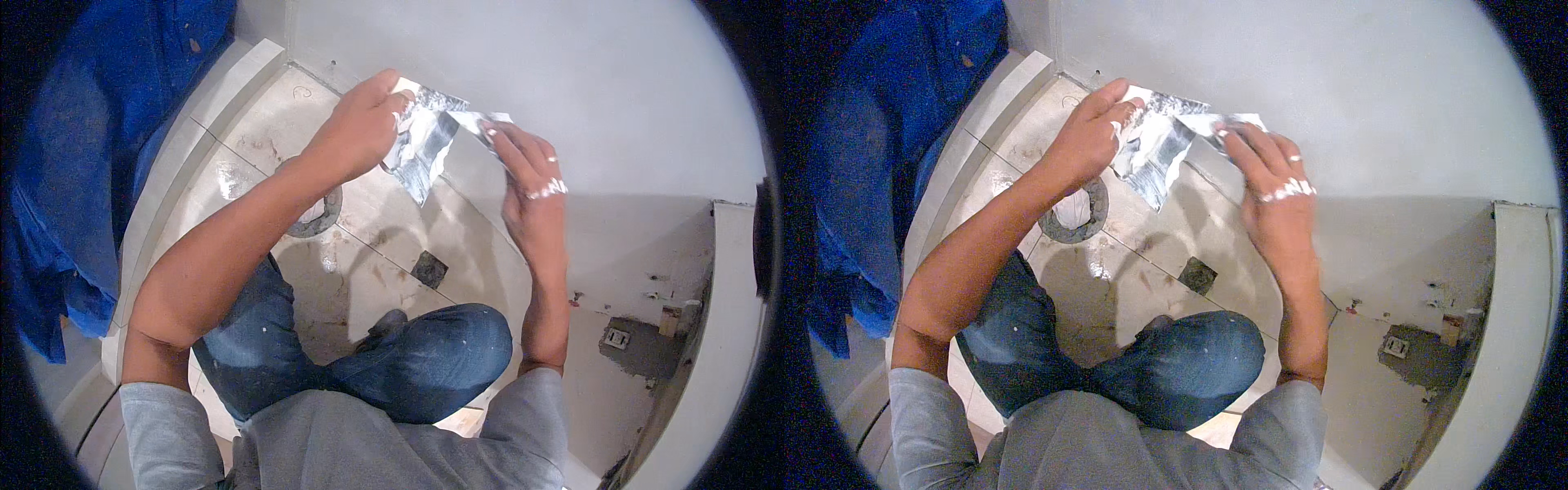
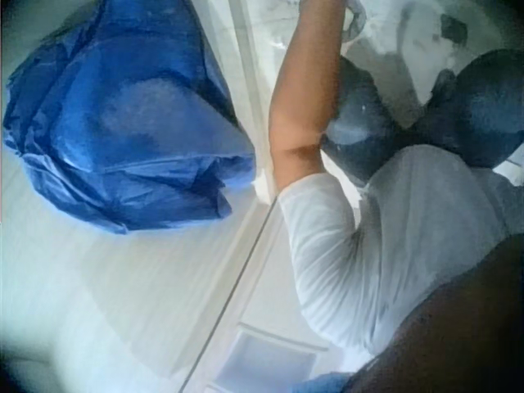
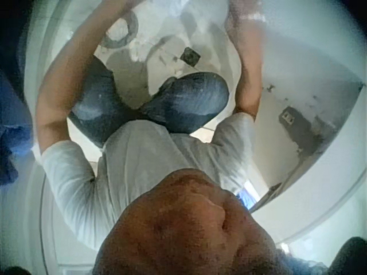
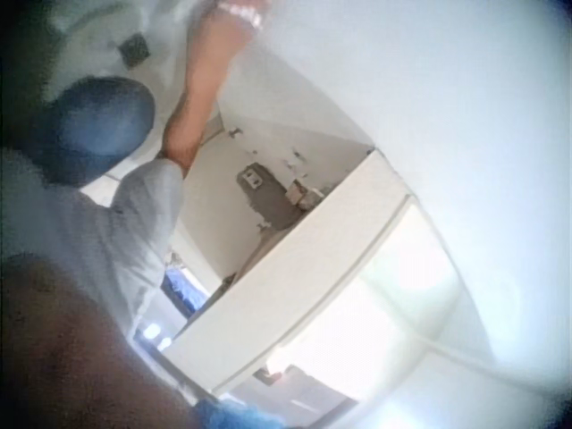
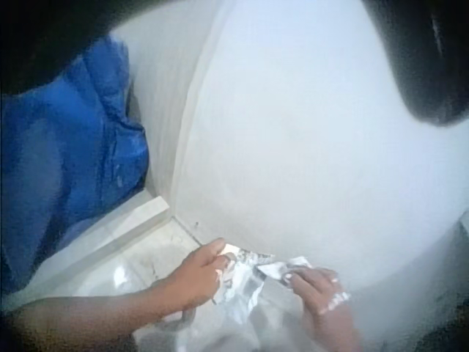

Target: The person applies drywall compound to a wall and ceiling joint using a putty knife, then cleans the tool on a second knife and continues spreading the material.

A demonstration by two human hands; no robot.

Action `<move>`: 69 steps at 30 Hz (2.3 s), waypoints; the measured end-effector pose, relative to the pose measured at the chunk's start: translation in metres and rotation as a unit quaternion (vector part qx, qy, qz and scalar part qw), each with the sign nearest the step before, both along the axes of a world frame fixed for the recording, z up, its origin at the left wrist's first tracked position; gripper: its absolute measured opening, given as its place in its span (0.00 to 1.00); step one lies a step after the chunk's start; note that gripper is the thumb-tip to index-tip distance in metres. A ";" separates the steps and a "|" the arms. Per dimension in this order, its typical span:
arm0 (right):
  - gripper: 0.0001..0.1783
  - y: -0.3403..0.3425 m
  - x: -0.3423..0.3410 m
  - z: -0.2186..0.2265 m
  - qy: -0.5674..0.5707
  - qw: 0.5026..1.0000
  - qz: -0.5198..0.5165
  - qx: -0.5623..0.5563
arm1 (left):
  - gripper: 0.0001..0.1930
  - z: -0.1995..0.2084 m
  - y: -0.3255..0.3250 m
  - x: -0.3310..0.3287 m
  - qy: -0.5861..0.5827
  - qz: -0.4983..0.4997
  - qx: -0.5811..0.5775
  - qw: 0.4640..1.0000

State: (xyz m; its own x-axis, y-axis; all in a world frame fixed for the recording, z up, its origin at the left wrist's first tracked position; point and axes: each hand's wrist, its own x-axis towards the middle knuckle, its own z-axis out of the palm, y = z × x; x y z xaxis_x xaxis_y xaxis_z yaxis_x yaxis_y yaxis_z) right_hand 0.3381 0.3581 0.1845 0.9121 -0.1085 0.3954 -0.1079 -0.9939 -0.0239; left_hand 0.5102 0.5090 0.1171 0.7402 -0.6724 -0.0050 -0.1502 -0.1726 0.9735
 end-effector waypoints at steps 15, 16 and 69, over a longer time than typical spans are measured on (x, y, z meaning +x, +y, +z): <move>0.32 0.035 0.017 -0.014 0.074 0.992 0.107 0.005 | 0.14 0.001 0.002 0.009 -0.084 0.016 -0.004 0.996; 0.31 0.034 0.015 -0.015 0.089 0.989 0.118 0.008 | 0.14 -0.002 0.001 0.011 -0.084 0.016 -0.003 0.996; 0.15 -0.043 -0.161 -0.361 -0.453 0.573 -0.413 0.544 | 0.40 -0.354 0.148 0.388 0.214 0.048 0.125 0.967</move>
